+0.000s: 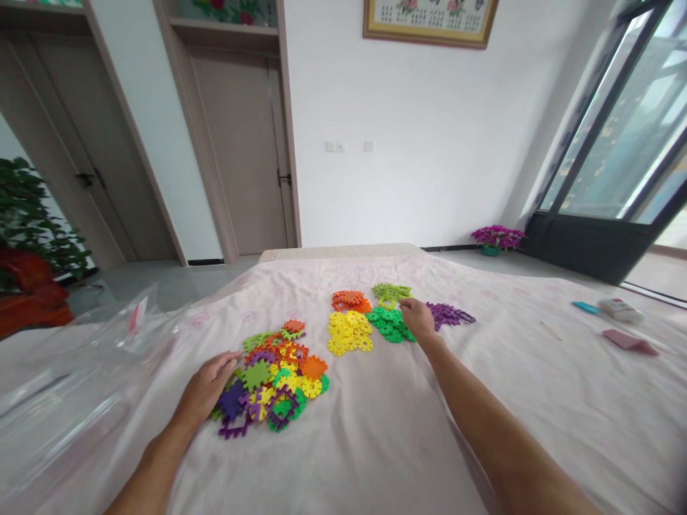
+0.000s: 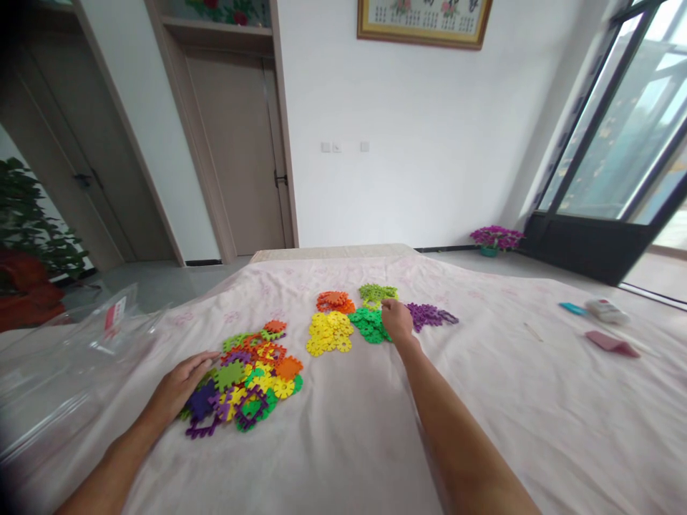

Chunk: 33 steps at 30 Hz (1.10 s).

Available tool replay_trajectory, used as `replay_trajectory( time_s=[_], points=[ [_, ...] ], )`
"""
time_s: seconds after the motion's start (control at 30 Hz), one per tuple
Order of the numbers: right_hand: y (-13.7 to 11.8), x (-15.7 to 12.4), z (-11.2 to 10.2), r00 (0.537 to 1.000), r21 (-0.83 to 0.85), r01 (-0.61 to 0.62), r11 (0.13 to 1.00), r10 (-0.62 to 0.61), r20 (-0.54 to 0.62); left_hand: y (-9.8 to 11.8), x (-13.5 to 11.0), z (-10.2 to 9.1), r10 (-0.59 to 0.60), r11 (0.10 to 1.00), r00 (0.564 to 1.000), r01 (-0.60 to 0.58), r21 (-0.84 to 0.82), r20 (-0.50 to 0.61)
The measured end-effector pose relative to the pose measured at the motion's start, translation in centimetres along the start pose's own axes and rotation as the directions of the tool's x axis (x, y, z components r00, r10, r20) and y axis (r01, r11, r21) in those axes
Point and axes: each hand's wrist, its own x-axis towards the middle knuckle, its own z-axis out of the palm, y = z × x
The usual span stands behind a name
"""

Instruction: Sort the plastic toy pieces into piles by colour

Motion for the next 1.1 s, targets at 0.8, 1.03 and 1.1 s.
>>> replay_trajectory(
  time_s=[0.8,1.03,1.1],
  points=[
    [-3.0,3.7,2.1,0.963,-0.404,0.239,0.883,-0.163,0.214,-0.3,0.4,0.3,0.086,0.994,0.995,-0.083,0.071,-0.046],
    [-7.8,-2.1,2.1,0.89,-0.212,0.442,0.872,-0.396,0.226,-0.3,0.5,0.2,0.101,0.991,0.995,-0.1,0.089,-0.014],
    [-9.7,-5.1,2.8,0.783,0.046,0.567,0.822,-0.556,0.279,-0.4,0.6,0.3,0.114,0.989,0.993,-0.112,0.094,-0.009]
  ],
)
